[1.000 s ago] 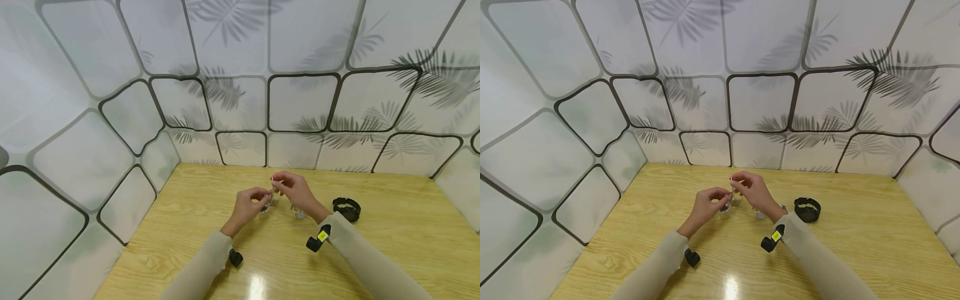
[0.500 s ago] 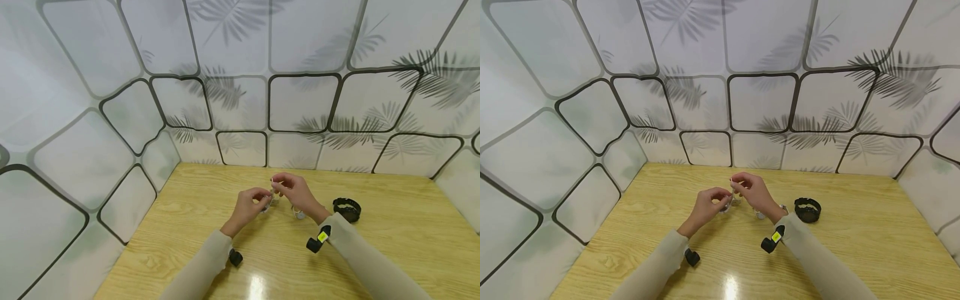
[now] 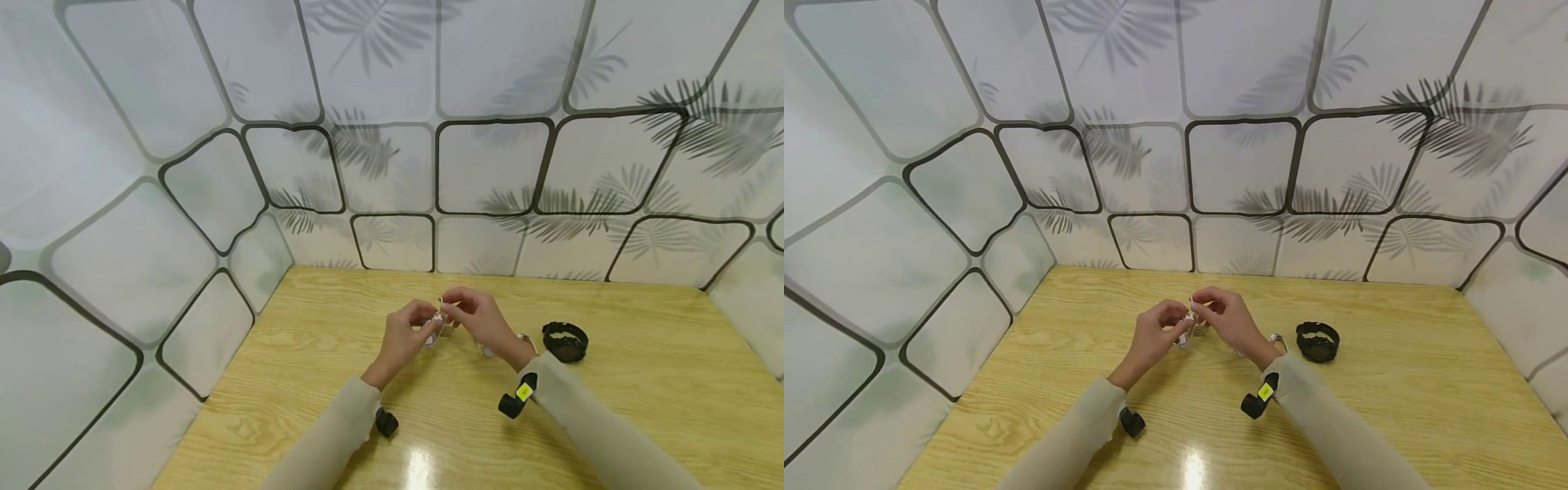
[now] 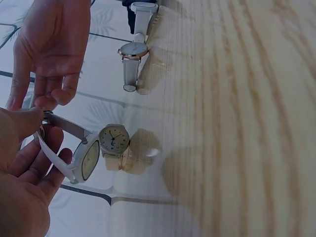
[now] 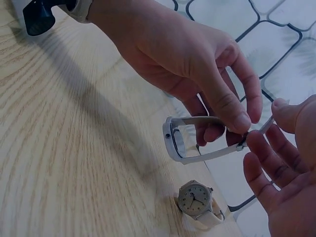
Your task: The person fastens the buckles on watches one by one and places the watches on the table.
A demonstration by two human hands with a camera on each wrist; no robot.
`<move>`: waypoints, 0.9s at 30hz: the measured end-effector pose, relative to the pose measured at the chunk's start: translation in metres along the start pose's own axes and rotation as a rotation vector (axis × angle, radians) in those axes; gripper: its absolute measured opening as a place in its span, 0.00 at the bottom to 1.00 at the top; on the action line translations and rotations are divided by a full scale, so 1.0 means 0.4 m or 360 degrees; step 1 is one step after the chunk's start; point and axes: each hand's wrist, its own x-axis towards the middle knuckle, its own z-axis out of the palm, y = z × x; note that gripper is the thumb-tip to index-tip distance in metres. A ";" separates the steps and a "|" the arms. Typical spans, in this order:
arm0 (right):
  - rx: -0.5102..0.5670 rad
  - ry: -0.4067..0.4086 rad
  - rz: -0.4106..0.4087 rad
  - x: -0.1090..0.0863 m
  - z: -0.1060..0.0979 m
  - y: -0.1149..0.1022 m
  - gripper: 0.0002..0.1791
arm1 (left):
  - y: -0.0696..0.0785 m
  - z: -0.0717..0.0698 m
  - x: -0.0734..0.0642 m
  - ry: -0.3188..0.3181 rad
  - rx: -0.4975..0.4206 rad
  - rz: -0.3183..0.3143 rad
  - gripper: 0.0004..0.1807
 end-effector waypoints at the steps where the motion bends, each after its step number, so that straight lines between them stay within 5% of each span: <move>1: -0.0001 0.0004 0.0008 0.000 0.003 -0.001 0.12 | 0.000 0.000 0.000 0.0003 0.0000 -0.0005 0.08; 14: -0.0098 0.0078 -0.0014 -0.006 0.005 0.000 0.14 | 0.012 -0.001 -0.007 0.0092 -0.0088 -0.0031 0.10; 22: -0.0310 0.0070 -0.0078 -0.012 -0.004 0.003 0.14 | 0.082 -0.016 -0.009 0.0120 -0.0131 0.0016 0.10; 27: -0.0587 0.0023 -0.0259 -0.010 -0.014 0.001 0.11 | 0.028 -0.004 -0.010 0.0172 -0.0137 0.0065 0.11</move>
